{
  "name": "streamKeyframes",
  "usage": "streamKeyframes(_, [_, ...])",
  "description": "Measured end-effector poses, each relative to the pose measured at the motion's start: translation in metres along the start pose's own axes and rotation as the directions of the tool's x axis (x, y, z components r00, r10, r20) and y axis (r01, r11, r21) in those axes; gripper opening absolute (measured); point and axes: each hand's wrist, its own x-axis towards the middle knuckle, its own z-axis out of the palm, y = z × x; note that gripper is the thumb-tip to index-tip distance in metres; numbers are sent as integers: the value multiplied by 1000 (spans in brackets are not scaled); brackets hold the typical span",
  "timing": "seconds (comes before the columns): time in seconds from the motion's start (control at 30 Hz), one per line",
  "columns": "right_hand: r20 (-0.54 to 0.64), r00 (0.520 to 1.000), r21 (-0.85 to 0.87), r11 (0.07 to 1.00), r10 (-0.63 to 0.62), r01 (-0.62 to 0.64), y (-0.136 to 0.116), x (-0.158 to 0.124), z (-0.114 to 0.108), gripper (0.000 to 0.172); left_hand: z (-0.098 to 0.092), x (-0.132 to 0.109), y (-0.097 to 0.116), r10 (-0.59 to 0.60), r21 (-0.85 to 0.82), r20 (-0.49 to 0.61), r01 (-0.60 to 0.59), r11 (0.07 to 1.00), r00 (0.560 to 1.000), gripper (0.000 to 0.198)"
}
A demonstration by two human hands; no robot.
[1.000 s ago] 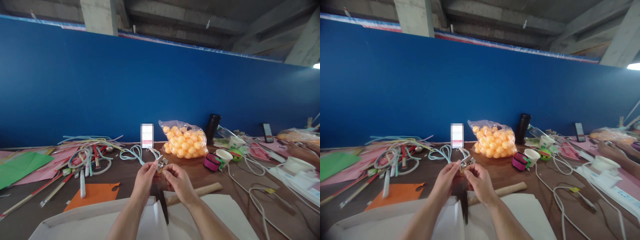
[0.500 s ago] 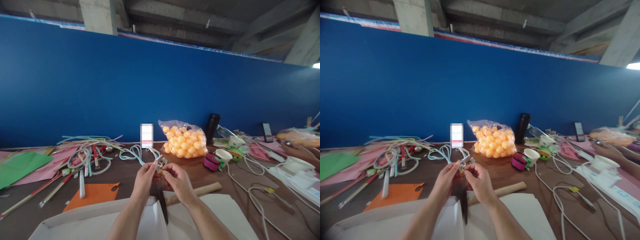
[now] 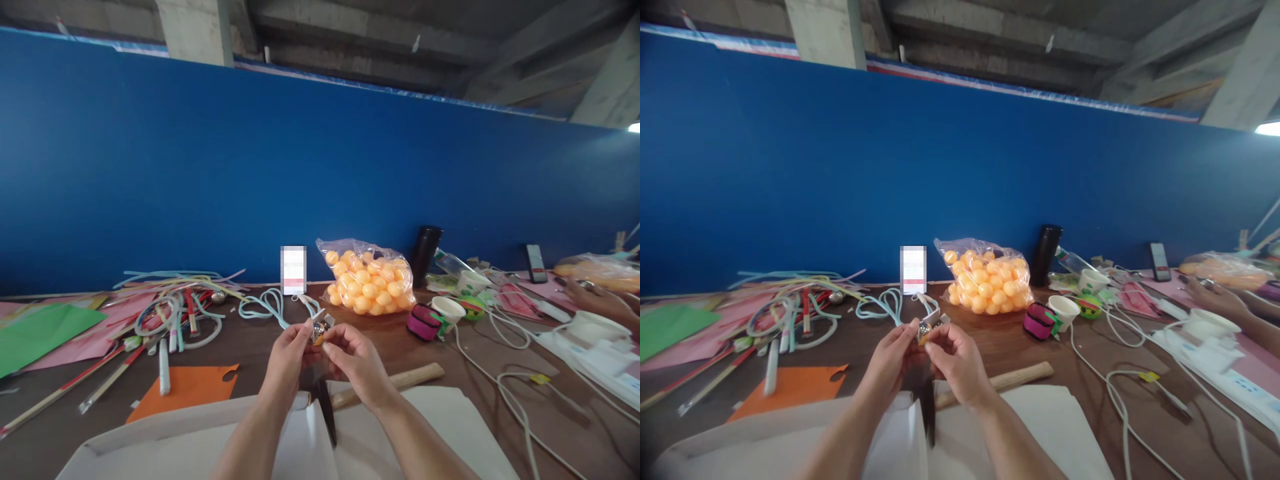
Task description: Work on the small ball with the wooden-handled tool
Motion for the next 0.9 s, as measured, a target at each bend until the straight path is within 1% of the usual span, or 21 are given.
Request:
streamKeyframes(0.17, [-12,1000,-46,999,8,-9,0,1,-2,26,1,-1,1,-10,-12,-5,10,1000,1000,38])
streamKeyframes(0.4, [-11,999,4,999,32,-32,2,3,-2,24,3,-2,4,-9,-7,-26,9,1000,1000,40])
streamKeyframes(0.6, [-28,992,168,978,126,-120,7,8,-6,26,4,-5,7,-9,29,-42,10,1000,999,40])
streamKeyframes(0.77, [13,988,271,951,153,-151,9,10,-9,27,3,-3,3,6,46,-12,-5,999,1000,39])
streamKeyframes(0.9, [21,987,297,942,158,-157,12,12,-10,28,1,-2,0,26,54,16,-27,998,1000,37])
